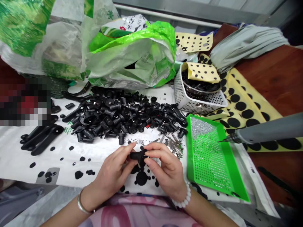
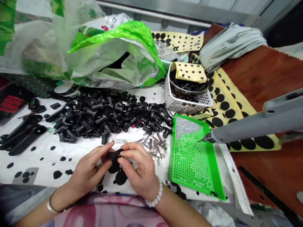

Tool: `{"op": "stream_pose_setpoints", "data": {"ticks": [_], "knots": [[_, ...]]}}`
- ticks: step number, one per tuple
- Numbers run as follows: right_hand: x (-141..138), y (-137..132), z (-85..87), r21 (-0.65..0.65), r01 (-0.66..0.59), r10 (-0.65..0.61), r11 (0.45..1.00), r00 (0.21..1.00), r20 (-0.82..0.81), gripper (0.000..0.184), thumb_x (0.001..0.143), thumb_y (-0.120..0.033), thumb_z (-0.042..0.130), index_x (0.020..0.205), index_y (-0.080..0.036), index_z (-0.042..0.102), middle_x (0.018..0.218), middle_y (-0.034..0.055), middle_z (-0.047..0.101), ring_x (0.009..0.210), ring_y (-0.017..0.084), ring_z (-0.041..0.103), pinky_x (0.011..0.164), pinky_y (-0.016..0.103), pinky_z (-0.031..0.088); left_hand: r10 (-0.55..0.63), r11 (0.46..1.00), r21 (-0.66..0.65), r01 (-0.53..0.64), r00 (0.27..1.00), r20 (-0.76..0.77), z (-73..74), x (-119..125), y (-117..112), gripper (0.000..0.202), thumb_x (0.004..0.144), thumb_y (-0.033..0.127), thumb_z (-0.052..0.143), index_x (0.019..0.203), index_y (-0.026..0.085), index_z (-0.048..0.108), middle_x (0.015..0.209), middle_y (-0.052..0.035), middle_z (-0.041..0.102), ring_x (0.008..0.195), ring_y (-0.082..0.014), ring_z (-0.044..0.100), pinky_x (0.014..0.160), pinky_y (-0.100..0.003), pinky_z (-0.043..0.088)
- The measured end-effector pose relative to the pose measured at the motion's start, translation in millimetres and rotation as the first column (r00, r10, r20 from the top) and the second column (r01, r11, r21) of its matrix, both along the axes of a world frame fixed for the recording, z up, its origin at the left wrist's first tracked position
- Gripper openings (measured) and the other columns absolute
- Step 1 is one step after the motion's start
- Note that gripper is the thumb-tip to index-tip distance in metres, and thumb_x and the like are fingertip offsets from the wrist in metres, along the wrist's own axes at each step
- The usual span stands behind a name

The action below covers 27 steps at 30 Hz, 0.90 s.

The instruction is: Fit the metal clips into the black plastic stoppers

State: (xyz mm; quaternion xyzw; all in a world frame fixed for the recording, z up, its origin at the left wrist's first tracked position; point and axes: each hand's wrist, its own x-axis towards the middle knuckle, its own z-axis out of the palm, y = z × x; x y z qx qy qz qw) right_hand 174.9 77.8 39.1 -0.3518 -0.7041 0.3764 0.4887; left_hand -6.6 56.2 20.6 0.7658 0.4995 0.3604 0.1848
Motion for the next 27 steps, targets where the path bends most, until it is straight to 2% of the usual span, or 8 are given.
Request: {"op": "stream_pose_setpoints", "data": {"ticks": [4,6,9,14,17,19,22,27], "knots": [[0.1,-0.2,-3.4,-0.007,-0.006,0.006,1.0,1.0,-0.005,0.019,0.081,-0.007,0.057,0.095,-0.019,0.062,0.1,0.0073,0.061,0.095,0.017,0.059,0.083,0.034,0.048,0.008,0.985,-0.172,0.024,0.982,0.187,4.5,-4.2,-2.1,0.031,0.085,0.016,0.052,0.115,0.022,0.056,0.092,-0.0037,0.064,0.078,-0.0138,0.061,0.07,-0.024,0.051],[0.6,-0.6,-3.5,0.011,-0.023,0.023,1.0,1.0,-0.001,0.02,0.081,-0.006,0.057,0.095,-0.018,0.061,0.1,0.0074,0.061,0.095,0.017,0.059,0.083,0.033,0.048,0.029,0.958,-0.281,0.059,0.953,0.3,7.5,-5.0,-2.0,0.023,0.085,0.017,0.053,0.105,0.022,0.061,0.092,-0.0029,0.065,0.079,-0.0141,0.062,0.07,-0.024,0.051],[3.4,-0.1,-1.7,0.034,-0.061,0.061,0.998,0.998,0.008,0.02,0.081,-0.005,0.057,0.096,-0.018,0.061,0.1,0.0076,0.06,0.094,0.017,0.059,0.083,0.032,0.048,0.043,0.912,-0.388,0.134,0.909,0.414,12.6,-4.2,-0.5,0.019,0.085,0.019,0.054,0.101,0.022,0.064,0.089,-0.0021,0.064,0.074,-0.0135,0.062,0.067,-0.024,0.051],[11.4,1.9,5.0,0.064,-0.123,0.118,0.99,0.99,0.082,0.023,0.084,-0.012,0.057,0.106,-0.017,0.057,0.104,0.009,0.059,0.1,0.019,0.057,0.087,0.033,0.048,0.04,0.901,-0.402,0.164,0.891,0.453,16.7,-0.3,1.6,0.018,0.085,0.02,0.055,0.1,0.021,0.064,0.088,-0.0028,0.063,0.076,-0.0142,0.06,0.068,-0.024,0.05],[15.8,1.6,9.1,0.138,-0.158,0.125,0.978,0.967,0.221,0.043,0.081,-0.02,0.064,0.12,-0.016,0.048,0.11,0.0114,0.057,0.107,0.021,0.052,0.092,0.035,0.045,0.038,0.913,-0.379,0.153,0.891,0.452,16.2,1.5,1.4,0.018,0.085,0.021,0.055,0.101,0.021,0.064,0.09,-0.0039,0.063,0.078,-0.015,0.06,0.069,-0.025,0.05],[18.2,1.6,11.0,0.184,-0.196,0.129,0.963,0.937,0.323,0.049,0.081,-0.02,0.064,0.126,-0.015,0.044,0.114,0.013,0.055,0.11,0.022,0.05,0.093,0.035,0.045,0.035,0.911,-0.38,0.161,0.887,0.46,16.5,1.8,1.0,0.018,0.084,0.02,0.055,0.1,0.021,0.064,0.091,-0.0041,0.064,0.08,-0.0155,0.06,0.07,-0.025,0.05],[20.4,3.0,11.9,0.216,-0.26,0.154,0.941,0.898,0.412,0.047,0.084,-0.02,0.061,0.127,-0.013,0.044,0.114,0.0146,0.054,0.109,0.022,0.05,0.091,0.035,0.047,0.025,0.894,-0.403,0.196,0.877,0.481,17.8,1.2,0.5,0.017,0.084,0.02,0.055,0.099,0.021,0.065,0.09,-0.0033,0.064,0.077,-0.0145,0.06,0.07,-0.025,0.049],[16.6,5.1,7.8,0.232,-0.253,0.142,0.939,0.902,0.408,0.039,0.088,-0.024,0.055,0.125,-0.013,0.046,0.109,0.0142,0.056,0.103,0.02,0.054,0.085,0.033,0.051,-0.009,0.904,-0.368,0.219,0.869,0.495,17.9,0.1,0.1,0.017,0.085,0.019,0.055,0.099,0.02,0.064,0.088,-0.0032,0.063,0.078,-0.0138,0.059,0.071,-0.024,0.048]]}}
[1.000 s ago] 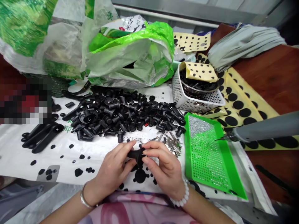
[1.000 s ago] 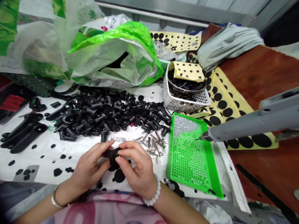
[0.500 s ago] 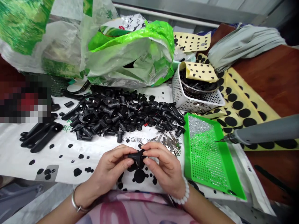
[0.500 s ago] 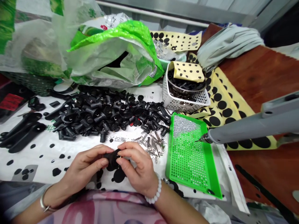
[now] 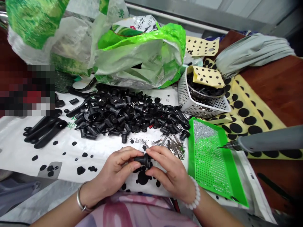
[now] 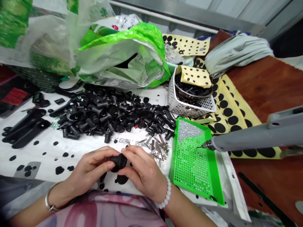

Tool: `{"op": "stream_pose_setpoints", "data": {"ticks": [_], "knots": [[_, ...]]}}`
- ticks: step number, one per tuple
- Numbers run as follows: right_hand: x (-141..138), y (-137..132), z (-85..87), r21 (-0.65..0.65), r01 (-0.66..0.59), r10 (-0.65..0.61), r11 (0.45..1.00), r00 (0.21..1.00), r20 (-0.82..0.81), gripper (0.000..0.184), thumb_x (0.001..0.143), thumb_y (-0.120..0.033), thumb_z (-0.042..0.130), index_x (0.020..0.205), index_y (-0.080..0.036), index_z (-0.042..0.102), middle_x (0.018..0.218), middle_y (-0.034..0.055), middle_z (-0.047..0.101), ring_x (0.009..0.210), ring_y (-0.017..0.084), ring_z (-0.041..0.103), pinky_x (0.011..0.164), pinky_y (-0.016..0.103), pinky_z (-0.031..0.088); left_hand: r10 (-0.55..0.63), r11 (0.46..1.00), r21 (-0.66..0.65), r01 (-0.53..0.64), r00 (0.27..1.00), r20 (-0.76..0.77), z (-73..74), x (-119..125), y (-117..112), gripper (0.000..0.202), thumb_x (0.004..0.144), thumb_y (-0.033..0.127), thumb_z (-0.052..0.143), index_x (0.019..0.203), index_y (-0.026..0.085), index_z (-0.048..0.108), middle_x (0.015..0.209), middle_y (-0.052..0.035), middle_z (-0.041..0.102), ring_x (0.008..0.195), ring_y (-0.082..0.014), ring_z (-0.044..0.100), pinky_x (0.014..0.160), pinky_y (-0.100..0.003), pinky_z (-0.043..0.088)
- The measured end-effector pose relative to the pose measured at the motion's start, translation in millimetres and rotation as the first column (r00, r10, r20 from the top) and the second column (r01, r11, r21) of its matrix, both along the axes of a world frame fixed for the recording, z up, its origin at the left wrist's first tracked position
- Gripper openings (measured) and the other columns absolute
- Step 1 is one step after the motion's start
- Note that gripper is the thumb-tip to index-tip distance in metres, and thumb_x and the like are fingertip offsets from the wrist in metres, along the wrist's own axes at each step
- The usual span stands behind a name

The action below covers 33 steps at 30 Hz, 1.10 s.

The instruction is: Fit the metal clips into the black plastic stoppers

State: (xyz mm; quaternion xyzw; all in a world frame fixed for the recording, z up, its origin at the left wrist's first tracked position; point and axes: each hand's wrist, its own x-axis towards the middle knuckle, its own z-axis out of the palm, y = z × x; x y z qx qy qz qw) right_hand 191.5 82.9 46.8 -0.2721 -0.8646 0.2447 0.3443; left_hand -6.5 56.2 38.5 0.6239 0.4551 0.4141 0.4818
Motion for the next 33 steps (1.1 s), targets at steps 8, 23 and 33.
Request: {"op": "stream_pose_setpoints", "data": {"ticks": [8,23,33], "knots": [[-3.3,1.4,2.2,0.009,0.136,-0.137,0.991,0.989,0.048,0.04,0.083,-0.044,0.058,0.11,-0.014,0.053,0.086,0.009,0.065,0.073,0.018,0.062,0.063,0.03,0.054,0.013,1.0,0.018,-0.013,1.0,0.012,-3.4,2.0,2.1,0.017,0.084,0.02,0.055,0.098,0.019,0.065,0.09,-0.0047,0.063,0.079,-0.0148,0.059,0.07,-0.025,0.049],[1.3,3.9,7.3,0.073,0.045,-0.063,0.996,0.962,0.265,0.06,0.088,-0.047,0.049,0.13,-0.006,0.037,0.115,0.0207,0.059,0.101,0.028,0.06,0.077,0.039,0.052,0.029,0.994,-0.109,-0.016,0.993,0.115,-6.6,5.9,6.4,0.017,0.083,0.02,0.056,0.098,0.018,0.063,0.089,-0.0034,0.062,0.071,-0.0121,0.057,0.064,-0.022,0.048],[10.8,6.0,-2.1,0.102,0.065,-0.09,0.993,0.958,0.274,0.057,0.088,-0.041,0.048,0.135,-0.012,0.034,0.106,0.0176,0.065,0.076,0.024,0.067,0.059,0.033,0.056,0.068,0.959,-0.284,0.01,0.962,0.265,-7.0,15.0,8.1,0.017,0.076,0.023,0.062,0.09,0.014,0.06,0.078,-0.0034,0.058,0.067,-0.0123,0.051,0.062,-0.024,0.042]]}}
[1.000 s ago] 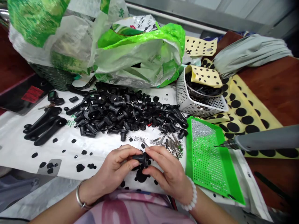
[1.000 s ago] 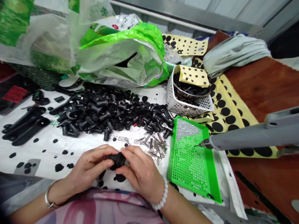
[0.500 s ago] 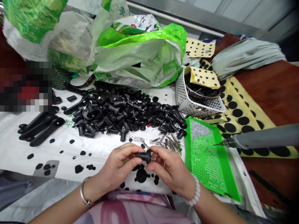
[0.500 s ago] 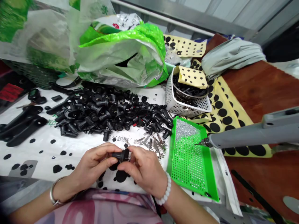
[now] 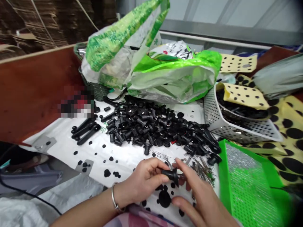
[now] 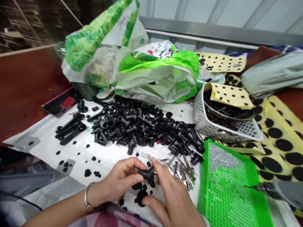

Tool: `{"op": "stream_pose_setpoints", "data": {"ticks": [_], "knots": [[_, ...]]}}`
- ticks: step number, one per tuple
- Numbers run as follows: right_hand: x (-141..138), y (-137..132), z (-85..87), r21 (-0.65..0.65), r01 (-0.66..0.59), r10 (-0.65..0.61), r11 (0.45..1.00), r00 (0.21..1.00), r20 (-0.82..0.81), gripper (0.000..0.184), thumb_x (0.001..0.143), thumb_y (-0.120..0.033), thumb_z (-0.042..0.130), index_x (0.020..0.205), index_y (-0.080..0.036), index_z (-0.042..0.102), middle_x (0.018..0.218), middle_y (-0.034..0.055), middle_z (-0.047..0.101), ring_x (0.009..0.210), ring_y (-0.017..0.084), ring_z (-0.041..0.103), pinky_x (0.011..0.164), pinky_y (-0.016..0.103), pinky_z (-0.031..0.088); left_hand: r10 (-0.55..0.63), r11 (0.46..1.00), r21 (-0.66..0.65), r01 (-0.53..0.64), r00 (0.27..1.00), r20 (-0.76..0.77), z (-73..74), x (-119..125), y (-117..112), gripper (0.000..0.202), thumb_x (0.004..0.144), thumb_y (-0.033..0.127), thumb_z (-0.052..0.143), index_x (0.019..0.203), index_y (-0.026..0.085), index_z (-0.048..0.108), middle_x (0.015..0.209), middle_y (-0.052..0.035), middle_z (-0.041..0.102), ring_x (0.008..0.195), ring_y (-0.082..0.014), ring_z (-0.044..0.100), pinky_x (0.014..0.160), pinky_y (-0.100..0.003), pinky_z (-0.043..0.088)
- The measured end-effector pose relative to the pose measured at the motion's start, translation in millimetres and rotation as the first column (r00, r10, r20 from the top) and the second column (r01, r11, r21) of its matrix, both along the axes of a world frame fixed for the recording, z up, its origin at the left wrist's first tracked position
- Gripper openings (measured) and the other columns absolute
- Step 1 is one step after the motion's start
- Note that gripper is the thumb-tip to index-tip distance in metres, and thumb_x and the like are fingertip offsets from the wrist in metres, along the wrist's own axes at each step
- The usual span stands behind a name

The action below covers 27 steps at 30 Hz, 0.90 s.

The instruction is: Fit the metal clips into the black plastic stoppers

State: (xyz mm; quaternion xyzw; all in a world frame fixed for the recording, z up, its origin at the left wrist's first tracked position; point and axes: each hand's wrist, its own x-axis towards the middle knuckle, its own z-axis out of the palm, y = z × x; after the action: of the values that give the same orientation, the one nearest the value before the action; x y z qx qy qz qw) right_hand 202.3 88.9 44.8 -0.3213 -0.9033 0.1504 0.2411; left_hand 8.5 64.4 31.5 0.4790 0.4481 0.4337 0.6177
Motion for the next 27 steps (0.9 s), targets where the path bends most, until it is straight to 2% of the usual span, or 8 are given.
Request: {"op": "stream_pose_setpoints", "data": {"ticks": [3,7,13,15,18,21,24,27], "knots": [[1.9,2.2,-8.0,0.084,-0.049,0.051,0.995,0.998,-0.03,0.046,0.091,-0.031,0.046,0.133,-0.017,0.036,0.093,0.0124,0.069,0.074,0.023,0.069,0.06,0.03,0.056,-0.031,0.994,-0.1,0.044,0.991,0.134,-3.0,0.7,-0.2,0.021,0.076,0.028,0.062,0.09,0.012,0.057,0.07,-0.0016,0.055,0.059,-0.0099,0.046,0.056,-0.023,0.039],[0.4,0.9,-15.1,-0.209,-0.014,0.004,0.978,0.999,-0.051,0.031,0.09,-0.032,0.048,0.119,-0.021,0.044,0.056,-0.0032,0.061,0.043,0.014,0.059,0.04,0.021,0.047,0.001,0.999,0.053,0.004,0.995,-0.097,-4.7,-1.5,-2.4,0.014,0.079,0.022,0.058,0.091,0.014,0.06,0.078,-0.0036,0.057,0.066,-0.0121,0.049,0.061,-0.024,0.041],[-9.3,-5.3,-7.5,-0.199,0.025,-0.038,0.98,0.998,-0.059,0.034,0.09,-0.036,0.045,0.119,-0.018,0.044,0.075,0.0048,0.067,0.054,0.016,0.062,0.049,0.025,0.05,-0.074,0.997,0.006,0.076,0.99,-0.12,-3.7,-6.8,-6.8,0.014,0.084,0.022,0.051,0.097,0.016,0.054,0.075,-0.001,0.056,0.066,-0.0127,0.052,0.062,-0.024,0.043],[-14.7,-8.1,-3.8,-0.246,0.033,-0.052,0.969,0.996,-0.07,0.027,0.091,-0.035,0.043,0.111,-0.017,0.048,0.069,0.0034,0.065,0.054,0.016,0.061,0.05,0.025,0.048,-0.096,0.993,0.054,0.109,0.974,-0.204,-3.2,-8.1,-9.2,0.013,0.088,0.024,0.046,0.097,0.018,0.052,0.078,-0.0016,0.057,0.07,-0.014,0.053,0.065,-0.026,0.044],[-23.3,-12.1,-1.6,-0.445,0.077,-0.136,0.892,0.985,-0.102,0.025,0.092,-0.037,0.038,0.098,-0.017,0.053,0.058,-0.0007,0.057,0.049,0.014,0.055,0.047,0.023,0.043,-0.071,0.969,0.196,0.153,0.925,-0.372,-4.1,-9.8,-12.6,0.014,0.091,0.025,0.04,0.098,0.019,0.051,0.088,-0.0041,0.057,0.079,-0.0164,0.054,0.073,-0.029,0.044],[-29.4,-14.1,-3.5,-0.666,0.043,-0.238,0.745,0.95,-0.204,0.028,0.092,-0.041,0.038,0.094,-0.017,0.053,0.059,-0.0024,0.054,0.049,0.01,0.051,0.047,0.02,0.042,-0.05,0.939,0.283,0.195,0.892,-0.45,-5.0,-12.3,-11.7,0.015,0.092,0.023,0.037,0.101,0.022,0.05,0.09,-0.0038,0.058,0.081,-0.0167,0.056,0.074,-0.029,0.046],[-29.9,-13.1,-5.3,-0.755,-0.095,-0.253,0.649,0.908,-0.332,0.034,0.091,-0.045,0.041,0.106,-0.016,0.051,0.063,-0.0029,0.056,0.046,0.007,0.046,0.044,0.017,0.039,0.043,0.891,0.412,0.193,0.865,-0.499,1.5,-20.9,0.6,0.015,0.09,0.022,0.042,0.102,0.023,0.052,0.09,-0.0038,0.06,0.083,-0.0176,0.058,0.073,-0.028,0.047],[-22.5,-9.9,-3.0,-0.666,-0.087,-0.205,0.741,0.915,-0.348,0.041,0.09,-0.042,0.045,0.121,-0.016,0.045,0.075,0.0005,0.061,0.051,0.008,0.05,0.049,0.019,0.042,0.312,0.807,0.586,0.073,0.789,-0.528,19.7,-39.2,26.2,0.02,0.085,0.023,0.051,0.105,0.024,0.055,0.095,-0.003,0.061,0.088,-0.019,0.059,0.08,-0.029,0.047]]}}
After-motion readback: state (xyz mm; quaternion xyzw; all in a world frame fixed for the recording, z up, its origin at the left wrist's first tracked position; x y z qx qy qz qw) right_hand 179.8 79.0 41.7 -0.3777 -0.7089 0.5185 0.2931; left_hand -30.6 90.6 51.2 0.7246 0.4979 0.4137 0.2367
